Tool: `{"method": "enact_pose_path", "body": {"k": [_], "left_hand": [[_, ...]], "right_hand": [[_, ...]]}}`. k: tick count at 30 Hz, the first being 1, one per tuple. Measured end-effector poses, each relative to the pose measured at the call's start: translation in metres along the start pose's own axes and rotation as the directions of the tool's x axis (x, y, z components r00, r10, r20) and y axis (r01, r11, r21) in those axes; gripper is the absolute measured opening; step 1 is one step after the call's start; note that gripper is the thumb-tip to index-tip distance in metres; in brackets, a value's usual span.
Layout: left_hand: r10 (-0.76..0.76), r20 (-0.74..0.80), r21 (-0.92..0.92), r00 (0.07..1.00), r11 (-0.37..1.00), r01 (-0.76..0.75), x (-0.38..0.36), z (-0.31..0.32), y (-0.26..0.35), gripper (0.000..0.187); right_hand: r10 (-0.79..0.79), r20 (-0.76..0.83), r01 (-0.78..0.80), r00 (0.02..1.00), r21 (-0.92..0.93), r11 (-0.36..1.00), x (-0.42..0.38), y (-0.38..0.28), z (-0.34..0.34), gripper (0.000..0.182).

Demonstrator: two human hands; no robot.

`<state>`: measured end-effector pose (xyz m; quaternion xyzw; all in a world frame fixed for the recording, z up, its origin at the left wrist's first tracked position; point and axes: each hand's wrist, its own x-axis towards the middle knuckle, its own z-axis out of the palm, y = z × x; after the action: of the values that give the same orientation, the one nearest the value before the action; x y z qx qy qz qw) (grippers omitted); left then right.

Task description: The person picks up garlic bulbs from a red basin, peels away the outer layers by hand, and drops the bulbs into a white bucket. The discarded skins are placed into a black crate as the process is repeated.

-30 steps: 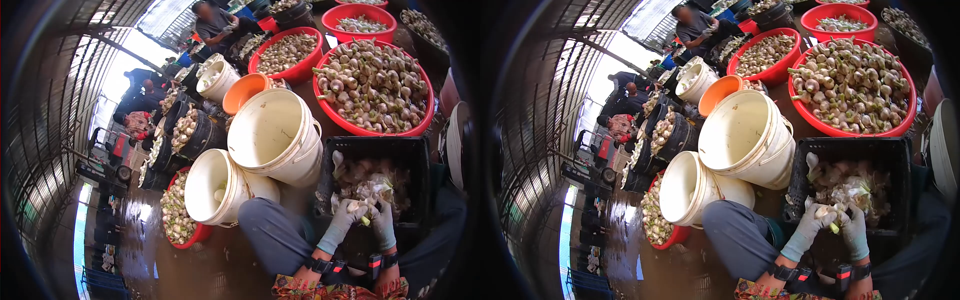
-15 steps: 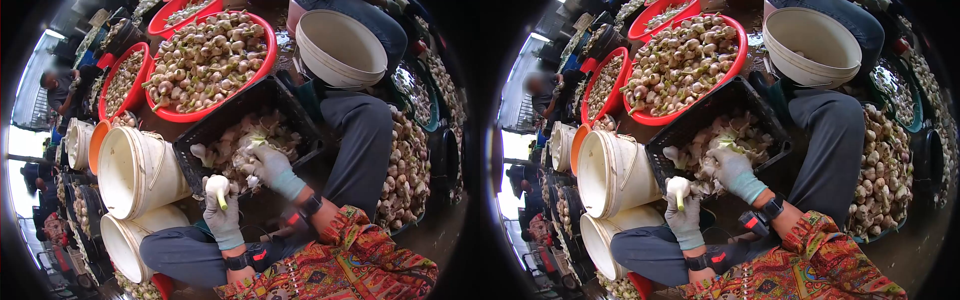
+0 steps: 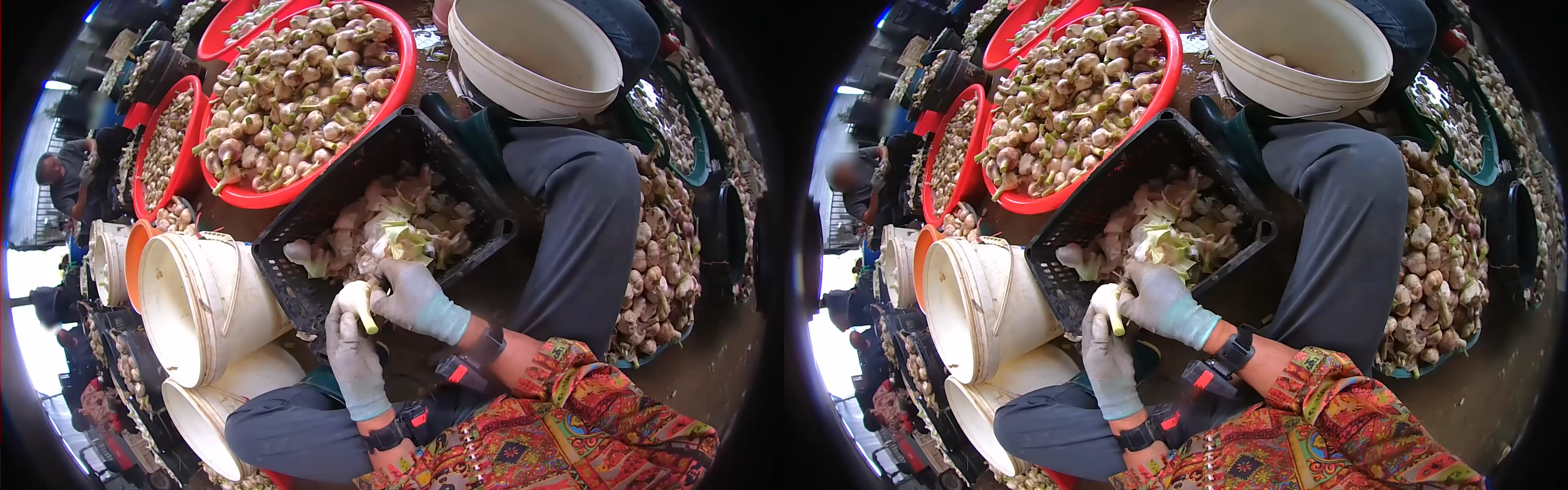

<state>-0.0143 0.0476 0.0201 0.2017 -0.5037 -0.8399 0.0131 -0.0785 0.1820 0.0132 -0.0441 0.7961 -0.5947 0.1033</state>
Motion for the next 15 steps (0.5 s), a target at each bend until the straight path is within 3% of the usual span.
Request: {"method": "enact_pose_path", "body": {"k": [2, 3, 5, 6, 7, 9, 15], "left_hand": [[-0.074, -0.085, 0.098, 0.994, 0.992, 0.082, -0.011, 0.023, 0.017, 0.041], [-0.085, -0.09, 0.088, 0.992, 0.992, 0.093, -0.008, 0.022, 0.014, 0.041], [0.027, -0.072, 0.575, 0.997, 0.818, 0.02, -0.006, 0.011, 0.007, 0.039], [0.056, -0.12, 0.587, 0.991, 0.809, 0.026, -0.006, 0.005, 0.001, 0.035], [0.056, -0.128, 0.586, 0.99, 0.81, 0.03, -0.008, -0.001, 0.001, 0.035], [-0.155, -0.133, 0.325, 0.979, 0.926, 0.191, -0.01, -0.007, 0.005, 0.036], [-0.118, -0.021, 0.02, 0.993, 0.993, 0.119, -0.01, -0.015, -0.002, 0.036]], "right_hand": [[-0.18, -0.01, 0.172, 0.984, -0.245, 0.954, -0.001, 0.006, 0.001, 0.023], [-0.291, -0.018, 0.275, 0.956, -0.278, 0.92, -0.005, 0.005, 0.005, 0.023], [-0.307, 0.034, 0.304, 0.951, -0.28, 0.911, -0.008, 0.002, 0.01, 0.017], [-0.303, 0.049, 0.305, 0.952, -0.277, 0.911, -0.007, 0.005, 0.013, 0.017], [-0.221, 0.032, 0.221, 0.975, -0.278, 0.935, -0.003, 0.008, 0.015, 0.017], [-0.102, -0.066, 0.084, 0.993, -0.228, 0.97, 0.007, 0.014, 0.016, 0.016], [0.119, -0.32, -0.147, 0.94, -0.063, 0.987, 0.033, 0.047, -0.001, 0.027]]}}
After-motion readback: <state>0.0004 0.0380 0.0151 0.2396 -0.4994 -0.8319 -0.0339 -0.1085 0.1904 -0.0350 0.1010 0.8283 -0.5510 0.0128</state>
